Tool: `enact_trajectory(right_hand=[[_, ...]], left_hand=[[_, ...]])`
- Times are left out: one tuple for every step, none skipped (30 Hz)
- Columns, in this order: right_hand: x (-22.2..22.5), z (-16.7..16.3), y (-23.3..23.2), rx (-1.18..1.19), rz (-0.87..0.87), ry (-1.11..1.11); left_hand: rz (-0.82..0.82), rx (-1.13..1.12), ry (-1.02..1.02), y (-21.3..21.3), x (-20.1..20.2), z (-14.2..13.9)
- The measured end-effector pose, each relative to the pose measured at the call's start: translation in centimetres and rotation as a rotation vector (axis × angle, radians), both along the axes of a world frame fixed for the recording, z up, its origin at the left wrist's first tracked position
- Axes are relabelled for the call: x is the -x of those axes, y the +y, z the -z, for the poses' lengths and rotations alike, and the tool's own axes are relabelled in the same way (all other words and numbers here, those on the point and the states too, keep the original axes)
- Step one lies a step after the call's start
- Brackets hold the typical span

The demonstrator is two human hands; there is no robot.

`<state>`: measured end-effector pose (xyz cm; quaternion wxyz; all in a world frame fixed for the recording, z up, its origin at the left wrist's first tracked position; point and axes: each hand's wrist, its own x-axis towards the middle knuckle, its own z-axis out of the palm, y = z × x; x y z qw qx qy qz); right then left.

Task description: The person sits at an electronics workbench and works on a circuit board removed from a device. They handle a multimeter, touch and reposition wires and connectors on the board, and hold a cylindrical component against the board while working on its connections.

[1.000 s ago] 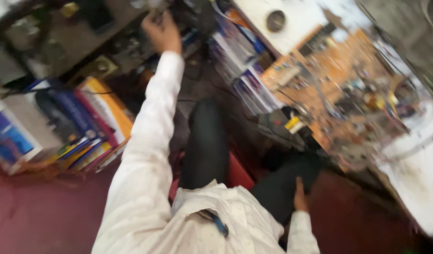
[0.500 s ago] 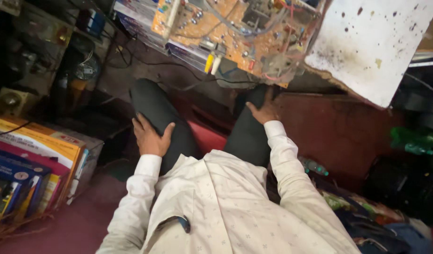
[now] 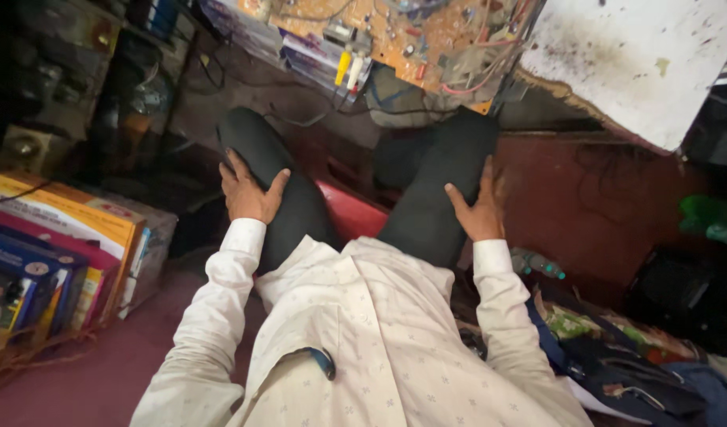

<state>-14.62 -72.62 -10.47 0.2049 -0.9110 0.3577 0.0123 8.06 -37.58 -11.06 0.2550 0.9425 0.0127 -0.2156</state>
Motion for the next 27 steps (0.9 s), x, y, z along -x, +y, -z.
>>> enact_trajectory(right_hand=[[0.1,0.6,-0.1,-0.160,0.030,-0.078],[0.2,1.2,-0.3,-0.315,0.059,-0.160],[0.4,1.6,-0.5,-0.325,0.078,-0.163],[0.4,2.1,-0.6,-0.334,0.095,-0.168],[0.2,2.5,-0.6,-0.344,0.112,-0.179],[0.2,2.7,-0.7,-0.366,0.126,-0.179],[0.2,2.7,-0.9,-0.387,0.142,-0.177],[0.2,2.8,-1.0,-0.407,0.158,-0.176],[0.2,2.8,-1.0,-0.413,0.165,-0.163],[0.1,2.8,-0.9,-0.420,0.172,-0.149],[0.0,2.8,-0.9,-0.426,0.179,-0.135],[-0.2,2.9,-1.0,-0.414,0.160,-0.133],[-0.4,3.0,-1.0,-0.404,0.140,-0.134],[-0.6,3.1,-1.0,-0.393,0.123,-0.134],[-0.8,3.2,-1.0,-0.339,0.083,-0.145],[-1.0,3.3,-1.0,-0.285,0.043,-0.156],[-1.2,3.3,-1.0,-0.232,0.004,-0.167],[-1.2,3.3,-1.1,-0.275,0.030,-0.161],[-1.4,3.3,-1.2,-0.316,0.054,-0.161],[-1.6,3.3,-1.3,-0.356,0.079,-0.160],[-1.8,3.3,-1.5,-0.408,0.150,-0.098],[-2.0,3.3,-1.7,-0.461,0.222,-0.033],[-2.0,3.4,-1.9,-0.515,0.294,0.034],[-2.1,3.5,-1.8,-0.467,0.272,0.002],[-2.4,3.8,-1.8,-0.418,0.247,-0.036],[-2.7,4.0,-1.9,-0.368,0.220,-0.077],[-2.9,4.3,-1.6,-0.331,0.246,-0.101]], left_hand=[[0.010,0.011,-0.005,0.1,0.4,0.1],[0.037,0.023,-0.030,0.2,0.8,0.3],[0.062,0.037,-0.057,0.2,1.2,0.3],[0.085,0.052,-0.086,0.2,1.7,0.3],[0.070,0.013,-0.055,0.0,2.0,0.2],[0.058,-0.025,-0.023,-0.3,2.4,0.1],[0.047,-0.061,0.012,-0.6,2.7,0.0],[0.056,-0.055,-0.026,-0.8,2.8,-0.2],[0.065,-0.051,-0.063,-0.9,2.9,-0.3],[0.074,-0.047,-0.099,-0.9,3.1,-0.4],[0.085,-0.043,-0.129,-1.0,3.4,-0.5],[0.095,-0.039,-0.160,-0.9,3.6,-0.5],[0.106,-0.036,-0.195,-0.8,3.8,-0.5],[0.123,-0.018,-0.260,-0.7,4.1,-0.4],[0.142,-0.001,-0.324,-0.6,4.3,-0.4],[0.162,0.016,-0.388,-0.6,4.3,-0.3],[0.133,0.034,-0.392,-0.7,4.2,-0.3],[0.104,0.053,-0.398,-0.9,4.1,-0.5],[0.075,0.074,-0.409,-1.2,3.5,-0.8],[0.095,0.118,-0.484,-1.7,2.8,-1.3],[0.116,0.163,-0.553,-2.3,2.2,-2.2],[0.138,0.208,-0.620,-3.0,1.6,-3.4],[0.203,0.251,-0.671,-3.9,1.0,-4.9],[0.270,0.291,-0.723,-4.7,0.4,-6.7],[0.337,0.333,-0.781,-5.9,-0.6,-8.5],[0.403,0.390,-0.879,-7.3,-1.7,-10.3],[0.469,0.444,-0.974,-8.8,-2.8,-12.1]])
